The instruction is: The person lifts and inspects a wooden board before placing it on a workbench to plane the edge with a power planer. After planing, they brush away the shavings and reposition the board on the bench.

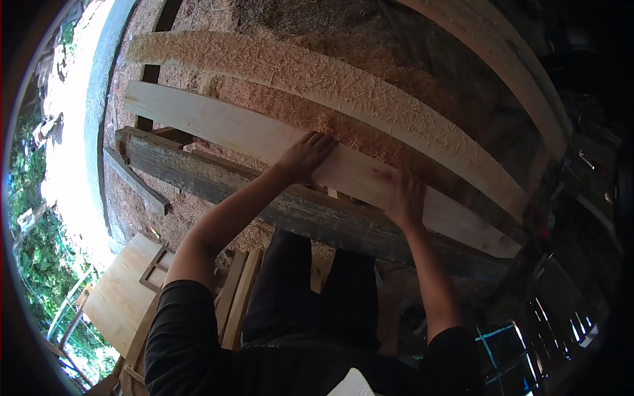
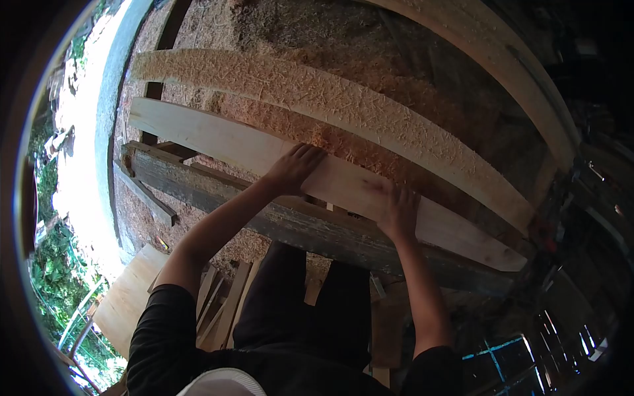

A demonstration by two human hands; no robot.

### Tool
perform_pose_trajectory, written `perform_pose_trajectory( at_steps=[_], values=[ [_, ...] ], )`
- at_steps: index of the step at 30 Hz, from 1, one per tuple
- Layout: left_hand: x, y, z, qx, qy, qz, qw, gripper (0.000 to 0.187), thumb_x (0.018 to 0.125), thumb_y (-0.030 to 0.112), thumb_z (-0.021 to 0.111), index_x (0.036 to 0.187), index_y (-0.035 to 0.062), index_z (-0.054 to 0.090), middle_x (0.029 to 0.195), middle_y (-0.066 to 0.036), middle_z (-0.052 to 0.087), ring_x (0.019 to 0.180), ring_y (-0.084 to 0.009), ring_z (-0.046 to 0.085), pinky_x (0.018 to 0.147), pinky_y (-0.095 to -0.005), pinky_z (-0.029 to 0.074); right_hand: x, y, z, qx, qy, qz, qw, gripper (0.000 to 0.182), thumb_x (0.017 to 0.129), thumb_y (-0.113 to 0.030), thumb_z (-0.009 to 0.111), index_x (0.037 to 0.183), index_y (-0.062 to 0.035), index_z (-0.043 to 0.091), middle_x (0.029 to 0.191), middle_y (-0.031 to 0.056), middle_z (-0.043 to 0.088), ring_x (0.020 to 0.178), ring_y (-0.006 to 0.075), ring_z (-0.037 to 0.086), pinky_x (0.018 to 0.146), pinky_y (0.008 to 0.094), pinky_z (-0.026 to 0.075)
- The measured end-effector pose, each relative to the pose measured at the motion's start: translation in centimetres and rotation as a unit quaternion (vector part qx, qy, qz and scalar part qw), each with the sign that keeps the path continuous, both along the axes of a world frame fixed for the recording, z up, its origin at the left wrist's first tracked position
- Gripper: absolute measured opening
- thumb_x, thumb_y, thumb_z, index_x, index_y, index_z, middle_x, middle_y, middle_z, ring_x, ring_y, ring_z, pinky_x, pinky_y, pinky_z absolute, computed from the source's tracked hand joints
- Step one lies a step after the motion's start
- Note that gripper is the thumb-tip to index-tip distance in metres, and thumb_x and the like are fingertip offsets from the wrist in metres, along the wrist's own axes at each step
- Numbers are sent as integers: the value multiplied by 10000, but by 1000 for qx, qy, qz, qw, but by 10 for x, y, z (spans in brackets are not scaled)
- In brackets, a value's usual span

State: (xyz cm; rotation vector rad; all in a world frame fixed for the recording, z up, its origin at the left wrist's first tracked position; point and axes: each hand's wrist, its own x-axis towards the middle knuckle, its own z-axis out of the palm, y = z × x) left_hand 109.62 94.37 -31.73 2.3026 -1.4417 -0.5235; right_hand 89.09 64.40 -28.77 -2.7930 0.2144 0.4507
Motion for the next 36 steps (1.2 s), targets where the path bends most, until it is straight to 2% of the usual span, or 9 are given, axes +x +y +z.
perform_pose_trajectory(
  at_steps=[5,7,12,19,24,27,31,34,36],
  values=[
    [-6,-2,1,1,51,30,998,1144,507,125,917,1545,-24,460,1526,-236,522,1458,-433,464,1284,-539,349,-11,-4,-15,7,-15,16,1000,1129,628,-219,985,1580,-139,381,1481,197,489,1422,417,461,1188,648,340],
    [-4,-7,8,51,37,3,998,1199,504,183,961,1569,-8,446,1548,-233,495,1475,-422,450,1298,-539,337,-20,-14,-22,-3,-9,17,1000,1167,621,-236,990,1602,-128,368,1517,199,470,1446,423,444,1204,664,324],
    [-7,-13,13,49,42,11,998,1171,531,147,925,1579,4,424,1527,-224,488,1463,-438,446,1283,-546,355,-33,-26,-5,-5,4,5,1000,1345,613,-349,1006,1692,-82,249,1604,234,372,1536,438,350,1271,729,217],
    [-27,-10,26,34,6,45,998,1167,600,162,948,1621,67,393,1589,-223,436,1498,-469,394,1286,-569,339,-85,-55,-2,-58,11,-106,993,1364,633,-428,1021,1703,-117,234,1654,246,309,1580,445,285,1276,739,192],
    [-33,14,32,123,-35,92,988,1233,638,193,977,1678,101,320,1712,-190,336,1594,-436,291,1326,-595,259,-111,-78,2,-103,62,-166,979,1380,646,-408,1023,1718,-152,193,1708,210,259,1625,407,216,1289,741,180],
    [-17,17,19,103,-57,72,990,1245,634,186,975,1681,94,308,1704,-181,355,1606,-421,281,1335,-590,248,-118,-93,-2,-126,120,-118,978,1306,719,-380,990,1722,-138,188,1723,186,261,1630,376,223,1287,732,208],
    [1,13,12,97,-39,41,994,1205,607,249,987,1624,60,368,1598,-196,451,1524,-419,388,1326,-576,277,-122,-108,-24,-143,60,-91,984,1382,629,-356,1039,1709,-144,204,1717,195,263,1628,390,220,1292,736,178],
    [3,7,24,127,-7,52,991,1189,591,295,1002,1589,53,402,1544,-197,488,1459,-427,443,1297,-579,317,-114,-111,-19,-149,66,-63,985,1357,656,-408,1019,1703,-128,202,1708,192,277,1623,391,232,1293,731,183],
    [5,7,25,117,-9,46,992,1169,612,343,993,1582,50,411,1535,-200,498,1456,-429,446,1280,-576,333,-106,-116,-5,-50,98,-79,991,1224,731,-521,953,1662,-94,283,1673,191,339,1608,399,270,1282,737,190]
  ],
)
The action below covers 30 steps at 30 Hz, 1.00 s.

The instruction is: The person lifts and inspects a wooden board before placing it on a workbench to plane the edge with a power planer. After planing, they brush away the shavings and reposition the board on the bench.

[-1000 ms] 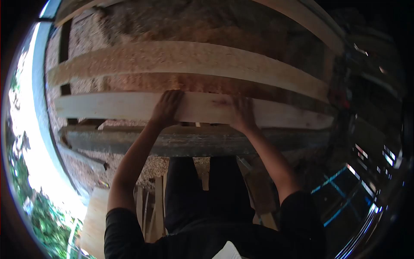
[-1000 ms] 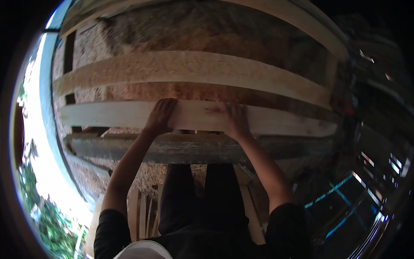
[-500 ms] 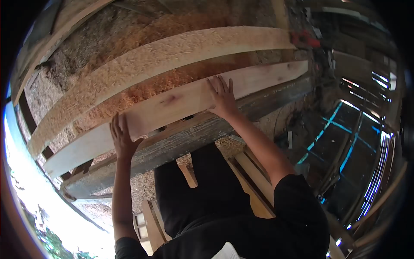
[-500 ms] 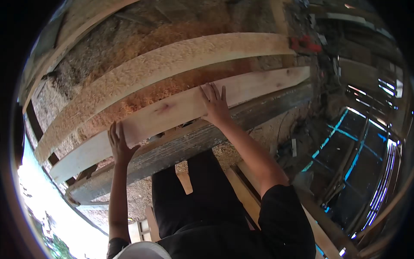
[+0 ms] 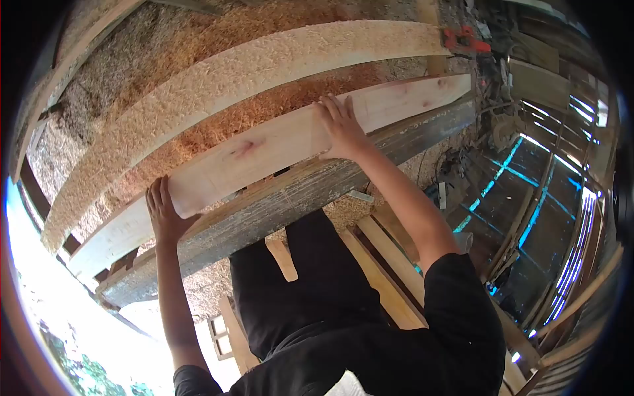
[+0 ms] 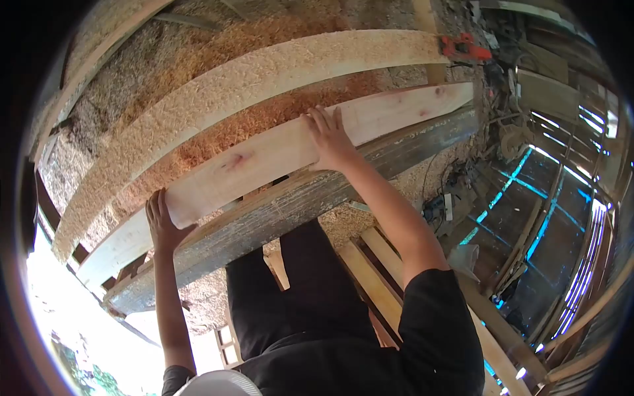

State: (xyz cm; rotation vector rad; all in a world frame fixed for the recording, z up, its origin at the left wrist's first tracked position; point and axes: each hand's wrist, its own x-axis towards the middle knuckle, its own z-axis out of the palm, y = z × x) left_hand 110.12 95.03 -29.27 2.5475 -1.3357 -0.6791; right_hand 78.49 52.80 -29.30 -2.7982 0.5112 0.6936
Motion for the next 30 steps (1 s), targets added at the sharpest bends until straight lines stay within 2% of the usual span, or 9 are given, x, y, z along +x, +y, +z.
perform_pose_trajectory(
  at_steps=[1,2,3,5,6,10,19,22,30],
  values=[
    [1,2,0,-14,-1,-10,1000,1152,633,390,985,1576,47,419,1525,-203,509,1452,-431,450,1263,-573,350,2,-3,3,8,-2,7,1000,1224,731,-521,953,1662,-94,283,1673,191,339,1608,399,270,1282,737,190],
    [4,3,-2,-65,-21,-17,998,950,782,458,899,1529,36,492,1462,-205,560,1393,-429,498,1193,-553,400,4,-5,6,18,-37,2,999,1051,832,-552,860,1611,-53,363,1626,201,410,1583,405,317,1283,722,204],
    [5,5,-5,-57,-23,-12,998,950,782,458,899,1529,36,492,1462,-205,560,1393,-429,498,1193,-553,400,6,-8,6,27,-73,-4,997,909,933,-583,766,1561,-12,442,1579,212,481,1558,411,363,1283,708,218],
    [6,3,-9,-76,1,37,996,693,935,431,775,1459,24,573,1396,-199,604,1310,-426,544,1125,-540,430,4,-10,-13,46,-112,-9,993,860,915,-586,783,1511,-36,494,1521,203,523,1504,405,424,1278,675,249],
    [4,-3,-7,-103,-16,49,993,491,998,330,718,1381,35,633,1325,-180,639,1229,-410,578,1069,-532,450,5,-8,-21,56,-148,-20,987,812,898,-589,799,1460,-60,547,1464,194,564,1450,400,484,1273,642,281],
    [-2,-6,-15,-83,-47,88,992,370,999,275,711,1301,67,657,1246,-149,656,1199,-386,597,1047,-511,467,17,3,-16,26,-154,-29,987,690,927,-546,785,1387,-60,617,1364,180,621,1335,378,564,1234,588,349],
    [-35,19,-17,-39,-52,116,991,361,991,283,717,1284,82,652,1225,-139,640,1188,-381,601,1035,-512,471,4,14,-17,43,-159,-52,985,582,926,-469,801,1303,-47,665,1248,154,675,1216,359,621,1117,523,429],
    [-39,23,-20,-51,-50,111,991,376,994,268,712,1304,70,632,1236,-153,630,1204,-398,586,1049,-525,463,-3,20,-18,44,-173,-46,983,530,962,-494,752,1261,-66,663,1208,131,667,1230,345,606,1126,548,404],
    [-46,31,-18,-77,-17,110,991,468,1005,237,699,1415,52,571,1365,-187,604,1302,-434,548,1171,-548,413,-5,24,-19,30,-134,-41,990,628,932,-459,790,1379,-62,598,1326,157,614,1339,374,535,1232,632,317]
  ],
)
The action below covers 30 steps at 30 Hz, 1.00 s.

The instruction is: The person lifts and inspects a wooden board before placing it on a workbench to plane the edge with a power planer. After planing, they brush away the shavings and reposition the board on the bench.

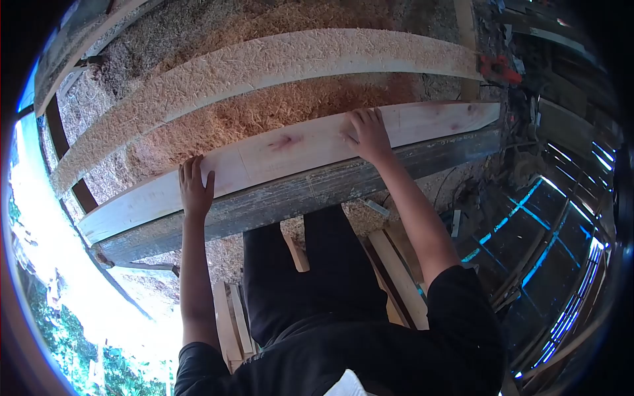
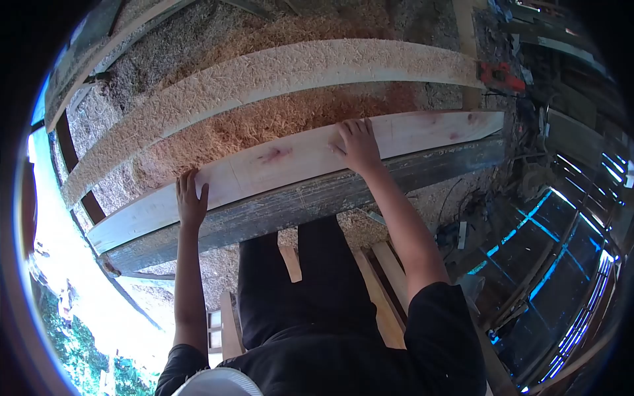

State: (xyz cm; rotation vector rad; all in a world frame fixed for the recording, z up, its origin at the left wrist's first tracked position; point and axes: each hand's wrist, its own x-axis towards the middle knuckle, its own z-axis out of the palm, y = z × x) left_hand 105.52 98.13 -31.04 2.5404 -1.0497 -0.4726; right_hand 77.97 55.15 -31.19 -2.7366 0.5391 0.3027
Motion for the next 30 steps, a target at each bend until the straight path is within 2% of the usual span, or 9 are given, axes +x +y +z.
perform_pose_trajectory(
  at_steps=[3,6,11,14,19,20,24,27,30],
  values=[
    [-5,3,-1,8,8,-10,1000,584,1006,225,698,1529,53,504,1509,-212,543,1443,-449,470,1256,-560,346,1,1,6,4,13,2,1000,659,931,-454,795,1401,-45,581,1360,175,602,1368,381,522,1247,639,298],
    [-18,1,4,21,-13,3,1000,772,997,231,720,1663,80,360,1717,-230,321,1591,-460,291,1288,-593,297,1,5,6,-10,0,0,1000,683,926,-425,809,1423,-29,558,1394,201,582,1391,408,509,1251,644,301],
    [-66,11,20,13,-45,63,997,724,990,223,728,1624,69,414,1693,-269,334,1564,-513,308,1264,-611,328,-6,29,27,-44,-104,-33,993,614,925,-303,800,1401,-7,550,1382,241,566,1378,453,514,1229,629,355],
    [-90,9,28,45,-37,54,997,660,993,232,723,1576,56,469,1684,-258,362,1551,-493,347,1262,-600,332,-18,50,36,15,-139,-84,987,552,922,-246,765,1372,-3,558,1376,236,565,1370,446,524,1215,613,376],
    [-119,15,35,76,32,69,994,551,997,274,724,1468,30,572,1678,-250,386,1556,-454,369,1262,-586,329,-51,86,39,38,-76,-45,995,562,895,-230,767,1395,-59,576,1379,217,559,1374,421,521,1194,674,356],
    [-124,14,42,56,29,79,995,499,986,264,736,1411,30,618,1676,-260,387,1549,-461,377,1265,-584,325,-57,91,46,40,-82,-57,994,577,894,-245,779,1409,-80,579,1400,213,546,1386,409,514,1189,707,337],
    [-146,15,77,-24,47,84,995,432,960,217,760,1344,46,662,1667,-271,390,1520,-487,403,1251,-580,348,-79,110,80,19,-122,-84,989,575,906,-264,781,1414,-88,578,1421,202,539,1396,406,511,1183,709,340],
    [-171,23,110,-62,49,47,996,440,952,169,776,1354,37,656,1660,-272,401,1506,-505,410,1207,-571,405,-105,124,113,16,-145,-121,982,559,915,-277,786,1403,-95,583,1434,200,536,1402,403,509,1179,708,345],
    [-195,35,145,-96,44,14,994,433,947,176,785,1344,50,667,1662,-270,401,1512,-498,409,1223,-578,387,-131,141,143,-23,-203,-152,967,532,921,-273,789,1381,-94,589,1441,198,538,1393,408,516,1172,716,345]
  ],
)
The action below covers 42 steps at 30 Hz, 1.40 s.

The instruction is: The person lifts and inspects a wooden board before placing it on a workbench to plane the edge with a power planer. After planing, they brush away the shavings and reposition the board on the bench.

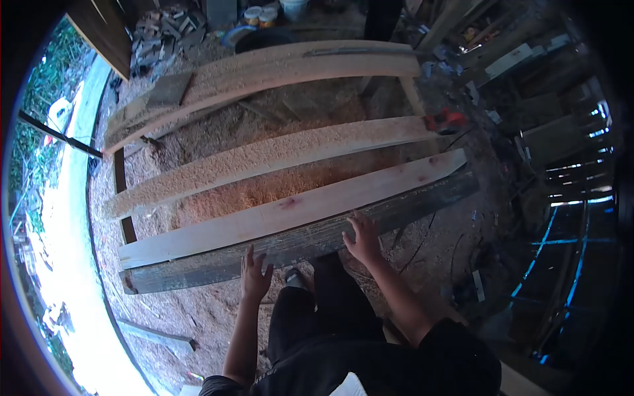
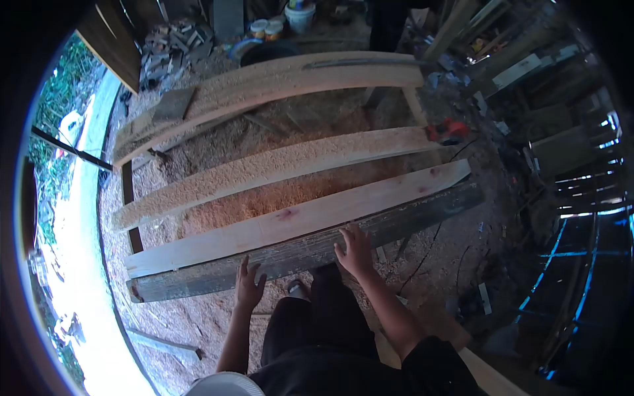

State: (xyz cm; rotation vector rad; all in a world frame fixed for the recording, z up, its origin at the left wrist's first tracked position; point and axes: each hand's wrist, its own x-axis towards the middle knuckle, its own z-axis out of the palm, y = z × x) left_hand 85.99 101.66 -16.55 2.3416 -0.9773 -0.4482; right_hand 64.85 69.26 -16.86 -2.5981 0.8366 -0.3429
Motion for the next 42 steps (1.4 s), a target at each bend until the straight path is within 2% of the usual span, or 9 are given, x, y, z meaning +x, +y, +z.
perform_pose_trajectory(
  at_steps=[9,12,20,25,29,31,32,40,42],
  values=[
    [-59,94,110,-130,-69,5,989,358,940,149,780,1276,52,702,1599,-275,470,1486,-499,444,1204,-578,409,-66,89,132,-25,-98,-72,992,457,949,-280,773,1353,-137,616,1431,156,581,1364,399,559,1172,738,339],
    [-71,112,141,-156,-89,33,983,343,955,118,770,1286,51,708,1573,-260,510,1468,-484,483,1187,-539,443,-81,111,163,-35,-116,-66,990,442,957,-284,767,1353,-145,627,1426,138,595,1364,391,568,1189,732,330],
    [-103,118,163,-184,-56,13,981,317,969,126,757,1273,51,705,1563,-253,513,1473,-492,469,1191,-561,434,-133,136,216,-64,-139,-55,987,384,958,-259,773,1307,-136,667,1391,117,631,1320,378,611,1194,708,334],
    [-121,101,175,-189,-34,-16,981,282,978,124,755,1247,52,709,1570,-239,517,1492,-485,458,1191,-550,441,-168,125,226,-85,-172,-74,979,368,951,-238,788,1284,-121,682,1348,113,660,1275,372,640,1198,670,341],
    [-122,79,175,-173,-41,-72,981,281,978,121,756,1247,55,709,1569,-241,521,1481,-479,475,1186,-550,445,-202,113,235,-80,-174,-120,974,360,960,-212,784,1293,-113,691,1338,123,671,1309,362,617,1203,644,350],
    [-121,61,176,-196,-97,-103,970,277,988,120,738,1260,64,731,1552,-238,559,1439,-462,534,1152,-522,477,-223,107,241,-79,-180,-128,972,354,967,-201,780,1298,-110,693,1344,129,673,1326,359,606,1214,640,347],
    [-125,52,180,-185,-70,-106,975,276,988,116,742,1256,54,715,1562,-243,535,1468,-466,497,1178,-547,451,-233,103,245,-66,-167,-145,973,350,974,-191,773,1305,-111,692,1363,130,669,1347,358,593,1228,636,342],
    [-184,-77,207,-171,-60,-173,968,255,1017,125,703,1259,50,734,1569,-235,546,1491,-451,486,1181,-530,454,-360,43,232,5,-179,-248,952,338,1000,-172,741,1329,-117,686,1402,121,659,1385,363,571,1252,610,355],
    [-213,-120,207,-165,-50,-191,966,243,1017,120,700,1246,52,744,1569,-227,552,1497,-442,486,1185,-525,450,-402,21,231,7,-161,-282,946,334,1005,-172,731,1329,-102,686,1385,140,665,1345,366,597,1208,571,424]
  ],
)
